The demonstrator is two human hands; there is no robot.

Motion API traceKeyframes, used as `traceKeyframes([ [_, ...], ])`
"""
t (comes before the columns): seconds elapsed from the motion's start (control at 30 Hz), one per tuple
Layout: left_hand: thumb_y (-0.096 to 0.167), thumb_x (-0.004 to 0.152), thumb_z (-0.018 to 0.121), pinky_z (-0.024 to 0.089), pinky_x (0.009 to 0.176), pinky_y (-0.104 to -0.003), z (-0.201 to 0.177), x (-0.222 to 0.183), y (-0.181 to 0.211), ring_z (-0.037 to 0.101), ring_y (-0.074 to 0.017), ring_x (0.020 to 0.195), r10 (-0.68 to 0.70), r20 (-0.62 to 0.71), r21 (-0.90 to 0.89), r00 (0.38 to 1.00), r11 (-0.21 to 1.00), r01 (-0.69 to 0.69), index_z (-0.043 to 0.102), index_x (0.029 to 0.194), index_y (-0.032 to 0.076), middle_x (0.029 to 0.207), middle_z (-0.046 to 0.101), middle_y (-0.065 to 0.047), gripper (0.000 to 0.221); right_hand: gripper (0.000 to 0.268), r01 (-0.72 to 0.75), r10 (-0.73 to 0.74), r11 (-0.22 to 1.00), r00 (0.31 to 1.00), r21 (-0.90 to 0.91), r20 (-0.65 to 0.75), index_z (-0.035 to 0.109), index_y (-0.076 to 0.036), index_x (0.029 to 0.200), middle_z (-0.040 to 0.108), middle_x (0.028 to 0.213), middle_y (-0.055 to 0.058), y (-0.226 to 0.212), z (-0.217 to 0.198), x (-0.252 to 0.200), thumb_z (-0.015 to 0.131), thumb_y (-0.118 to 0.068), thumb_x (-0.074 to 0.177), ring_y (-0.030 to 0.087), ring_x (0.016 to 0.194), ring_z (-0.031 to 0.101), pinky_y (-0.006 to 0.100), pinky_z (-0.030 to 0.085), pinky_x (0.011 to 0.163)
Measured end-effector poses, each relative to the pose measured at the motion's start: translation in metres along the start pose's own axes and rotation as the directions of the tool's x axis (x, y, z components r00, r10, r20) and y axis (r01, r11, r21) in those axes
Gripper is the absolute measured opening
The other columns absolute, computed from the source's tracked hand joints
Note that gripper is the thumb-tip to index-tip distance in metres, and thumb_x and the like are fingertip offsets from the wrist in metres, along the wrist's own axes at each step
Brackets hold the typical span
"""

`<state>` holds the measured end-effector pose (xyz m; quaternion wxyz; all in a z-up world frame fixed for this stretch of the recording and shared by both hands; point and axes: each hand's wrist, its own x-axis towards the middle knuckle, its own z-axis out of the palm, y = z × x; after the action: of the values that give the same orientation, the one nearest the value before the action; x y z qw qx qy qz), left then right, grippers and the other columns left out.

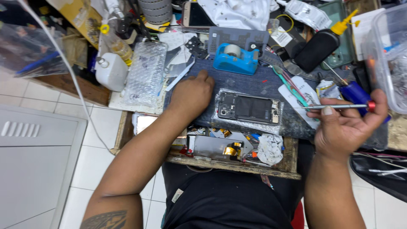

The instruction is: The person uses a screwdriver to remove screws from a mobile phone, handles internal parts, and places them on a workbench.

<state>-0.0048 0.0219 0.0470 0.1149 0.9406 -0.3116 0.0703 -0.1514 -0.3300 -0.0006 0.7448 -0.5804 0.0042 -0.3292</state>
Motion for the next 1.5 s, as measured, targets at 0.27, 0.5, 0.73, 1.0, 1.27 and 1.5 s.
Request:
traceKeyframes([
  [0.27, 0.016, 0.092, 0.058, 0.055, 0.07, -0.052, -0.001, -0.003, -0.015, 0.068, -0.0416, 0.084, -0.075, 0.02, -0.214, 0.997, 0.974, 0.078, 0.06, 0.105, 0.0, 0.107, 0.063, -0.021, 0.02, 0.082, 0.002, -0.002, 1.0, 1.0, -0.002, 0.009, 0.014, -0.014, 0.166, 0.067, 0.112, 0.025, 0.001, 0.009, 0.006, 0.07, 0.01, 0.111, 0.029, 0.094, 0.072, 0.042, 0.066, 0.078],
  [0.5, 0.013, 0.09, 0.064, 0.053, 0.075, -0.046, -0.024, -0.007, -0.034, 0.067, -0.0393, 0.089, -0.048, 0.005, -0.528, 0.999, 0.848, 0.043, 0.06, 0.099, 0.003, 0.095, 0.069, -0.019, 0.014, 0.08, -0.002, 0.002, 1.0, 1.0, -0.006, 0.031, 0.015, -0.015, 0.165, 0.067, 0.11, 0.025, 0.0, 0.009, 0.005, 0.071, 0.008, 0.113, 0.029, 0.091, 0.07, 0.043, 0.066, 0.08],
  [0.73, 0.004, 0.09, 0.067, 0.051, 0.071, -0.026, 0.001, -0.003, -0.029, 0.062, -0.0118, 0.077, -0.204, 0.086, -0.828, 0.975, 0.53, 0.184, 0.058, 0.093, 0.005, 0.088, 0.067, -0.005, 0.01, 0.082, -0.036, 0.033, 0.999, 0.995, 0.035, 0.091, 0.014, -0.017, 0.165, 0.067, 0.11, 0.026, 0.007, 0.033, 0.018, 0.069, 0.009, 0.111, 0.029, 0.088, 0.071, 0.043, 0.066, 0.082],
  [1.0, -0.008, 0.091, 0.074, 0.053, 0.081, -0.024, 0.039, -0.009, -0.009, 0.064, -0.0063, 0.088, -0.071, -0.022, -0.993, 0.997, -0.111, -0.03, 0.058, 0.103, 0.006, 0.099, 0.071, -0.004, 0.025, 0.076, -0.029, 0.013, 0.998, 0.957, 0.051, 0.288, 0.017, -0.014, 0.164, 0.069, 0.113, 0.023, 0.008, 0.116, 0.014, 0.068, 0.01, 0.113, 0.026, 0.098, 0.074, 0.038, 0.067, 0.086],
  [1.27, -0.009, 0.09, 0.078, 0.057, 0.088, -0.028, 0.039, -0.012, -0.001, 0.067, -0.0087, 0.095, -0.051, -0.073, -0.987, 0.996, -0.136, -0.08, 0.058, 0.107, 0.006, 0.104, 0.072, -0.006, 0.03, 0.075, 0.226, -0.145, 0.965, 0.885, -0.136, 0.443, 0.019, -0.015, 0.159, 0.069, 0.116, 0.025, 0.0, 0.156, 0.003, 0.066, 0.01, 0.106, 0.025, 0.102, 0.075, 0.032, 0.066, 0.087],
  [1.5, -0.006, 0.094, 0.074, 0.053, 0.085, -0.027, 0.03, -0.014, -0.004, 0.063, -0.0093, 0.095, -0.024, -0.249, -0.965, 0.968, 0.092, -0.246, 0.067, 0.117, 0.007, 0.104, 0.066, -0.004, 0.027, 0.075, 0.235, -0.148, 0.959, 0.891, -0.157, 0.429, 0.018, -0.016, 0.16, 0.07, 0.118, 0.026, -0.001, 0.155, 0.0, 0.067, 0.009, 0.108, 0.026, 0.101, 0.077, 0.033, 0.067, 0.09],
])
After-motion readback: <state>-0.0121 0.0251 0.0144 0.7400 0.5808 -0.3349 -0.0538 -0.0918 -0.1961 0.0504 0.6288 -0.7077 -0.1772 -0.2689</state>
